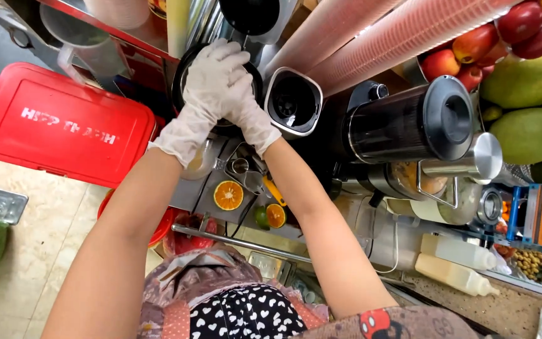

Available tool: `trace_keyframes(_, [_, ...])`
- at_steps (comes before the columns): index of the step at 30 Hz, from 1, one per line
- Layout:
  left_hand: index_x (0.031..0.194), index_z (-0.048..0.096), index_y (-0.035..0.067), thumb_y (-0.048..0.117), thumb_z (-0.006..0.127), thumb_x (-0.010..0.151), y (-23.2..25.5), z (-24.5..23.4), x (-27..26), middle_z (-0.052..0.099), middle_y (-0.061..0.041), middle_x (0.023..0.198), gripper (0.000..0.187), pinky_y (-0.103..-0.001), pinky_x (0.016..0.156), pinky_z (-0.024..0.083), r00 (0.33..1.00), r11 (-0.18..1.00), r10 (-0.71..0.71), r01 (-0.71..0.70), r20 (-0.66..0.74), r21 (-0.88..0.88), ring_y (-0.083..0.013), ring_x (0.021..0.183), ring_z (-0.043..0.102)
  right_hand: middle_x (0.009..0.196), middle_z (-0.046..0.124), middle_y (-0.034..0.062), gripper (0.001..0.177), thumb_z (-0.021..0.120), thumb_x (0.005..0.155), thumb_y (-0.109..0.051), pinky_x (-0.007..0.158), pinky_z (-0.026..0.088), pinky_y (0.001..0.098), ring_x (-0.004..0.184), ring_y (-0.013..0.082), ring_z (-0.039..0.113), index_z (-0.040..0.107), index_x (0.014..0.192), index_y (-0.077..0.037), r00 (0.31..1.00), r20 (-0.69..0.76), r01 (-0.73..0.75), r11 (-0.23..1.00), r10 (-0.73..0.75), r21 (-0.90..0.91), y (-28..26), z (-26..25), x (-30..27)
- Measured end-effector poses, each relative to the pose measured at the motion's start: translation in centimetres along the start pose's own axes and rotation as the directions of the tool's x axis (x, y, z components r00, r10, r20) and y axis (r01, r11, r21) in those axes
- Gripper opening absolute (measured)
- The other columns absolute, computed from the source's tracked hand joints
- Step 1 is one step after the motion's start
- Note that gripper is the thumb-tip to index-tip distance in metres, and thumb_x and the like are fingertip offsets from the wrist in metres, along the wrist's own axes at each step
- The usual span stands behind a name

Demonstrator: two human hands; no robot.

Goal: Prepare a fruit drink at a street stall including juicing and mixing ingredients.

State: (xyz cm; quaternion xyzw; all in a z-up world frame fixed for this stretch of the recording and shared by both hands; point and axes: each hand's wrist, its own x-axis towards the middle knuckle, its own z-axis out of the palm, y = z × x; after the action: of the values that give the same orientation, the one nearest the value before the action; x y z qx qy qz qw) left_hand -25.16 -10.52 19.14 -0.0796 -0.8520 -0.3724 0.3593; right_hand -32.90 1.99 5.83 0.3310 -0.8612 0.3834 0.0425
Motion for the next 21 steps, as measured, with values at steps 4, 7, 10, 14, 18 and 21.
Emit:
trace_keyframes(4, [0.112, 0.08, 0.013, 0.031, 0.077, 0.085, -1.0, 0.3, 1.3, 0.073, -0.01, 0.122, 0.033, -0.044, 0.101, 0.05, 0.985, 0.989, -0.139, 0.144, 0.101, -0.037, -0.0348, 0.117, 0.063, 0.117, 0.063, 0.0027, 0.036, 0.075, 0.091, -0.025, 0.098, 0.042, 0.0378, 0.12, 0.0216, 0.055, 0.061, 0.122, -0.014, 0.956, 0.291, 0.017, 0.978, 0.045, -0.209, 1.7, 1.8, 2.0])
trace_keyframes(7, [0.111, 0.079, 0.013, 0.034, 0.077, 0.085, 0.0, 0.7, 0.7, 0.073, -0.008, 0.122, 0.033, -0.045, 0.1, 0.051, 0.965, 0.986, -0.159, 0.165, 0.211, -0.011, -0.034, 0.114, 0.064, 0.123, 0.06, 0.0051, 0.046, 0.078, 0.086, -0.03, 0.102, 0.047, 0.0318, 0.125, 0.021, 0.056, 0.058, 0.125, -0.016, 0.993, 0.053, 0.114, 0.985, -0.108, -0.131, 5.0, 3.4, -0.8])
trace_keyframes(10, [0.107, 0.077, 0.013, 0.034, 0.079, 0.081, 2.0, -0.1, 0.8, 0.071, -0.006, 0.124, 0.034, -0.048, 0.103, 0.048, 0.983, 0.998, -0.018, 0.008, 0.182, 0.056, -0.0351, 0.12, 0.063, 0.138, 0.055, 0.011, 0.051, 0.073, 0.101, -0.022, 0.112, 0.041, 0.0331, 0.132, 0.0225, 0.049, 0.049, 0.143, -0.005, 0.958, 0.119, 0.243, 0.522, -0.259, -0.818, 8.6, 5.3, -2.3])
trace_keyframes(14, [0.115, 0.076, 0.012, 0.031, 0.081, 0.081, 2.0, -0.8, -0.7, 0.065, -0.009, 0.134, 0.04, -0.052, 0.11, 0.044, 0.994, 0.991, 0.1, -0.104, 0.049, 0.08, -0.0385, 0.13, 0.059, 0.145, 0.054, 0.0084, 0.055, 0.072, 0.097, -0.024, 0.115, 0.042, 0.0311, 0.139, 0.019, 0.05, 0.049, 0.145, -0.011, 0.996, 0.091, -0.034, 0.872, -0.012, 0.488, -0.2, -0.7, -2.6])
trace_keyframes(18, [0.12, 0.078, 0.014, 0.027, 0.076, 0.091, 0.1, -0.2, -0.9, 0.068, -0.007, 0.133, 0.032, -0.046, 0.112, 0.048, 0.997, 0.996, -0.077, 0.076, -0.015, -0.046, -0.0347, 0.13, 0.061, 0.135, 0.058, 0.0104, 0.053, 0.079, 0.089, -0.02, 0.105, 0.049, 0.0345, 0.129, 0.0227, 0.056, 0.056, 0.135, -0.009, 0.99, -0.053, 0.135, 0.984, -0.13, 0.119, -1.1, -1.1, -3.0])
trace_keyframes(21, [0.11, 0.08, 0.015, 0.032, 0.076, 0.087, -0.5, 0.4, 1.0, 0.072, -0.008, 0.122, 0.029, -0.043, 0.103, 0.05, 0.974, 0.975, -0.207, 0.214, 0.092, -0.068, -0.0325, 0.118, 0.064, 0.13, 0.06, 0.0103, 0.05, 0.079, 0.086, -0.022, 0.101, 0.052, 0.0347, 0.124, 0.0239, 0.06, 0.058, 0.13, -0.01, 0.986, -0.044, 0.162, 0.979, -0.158, 0.124, 0.0, -0.3, -1.0])
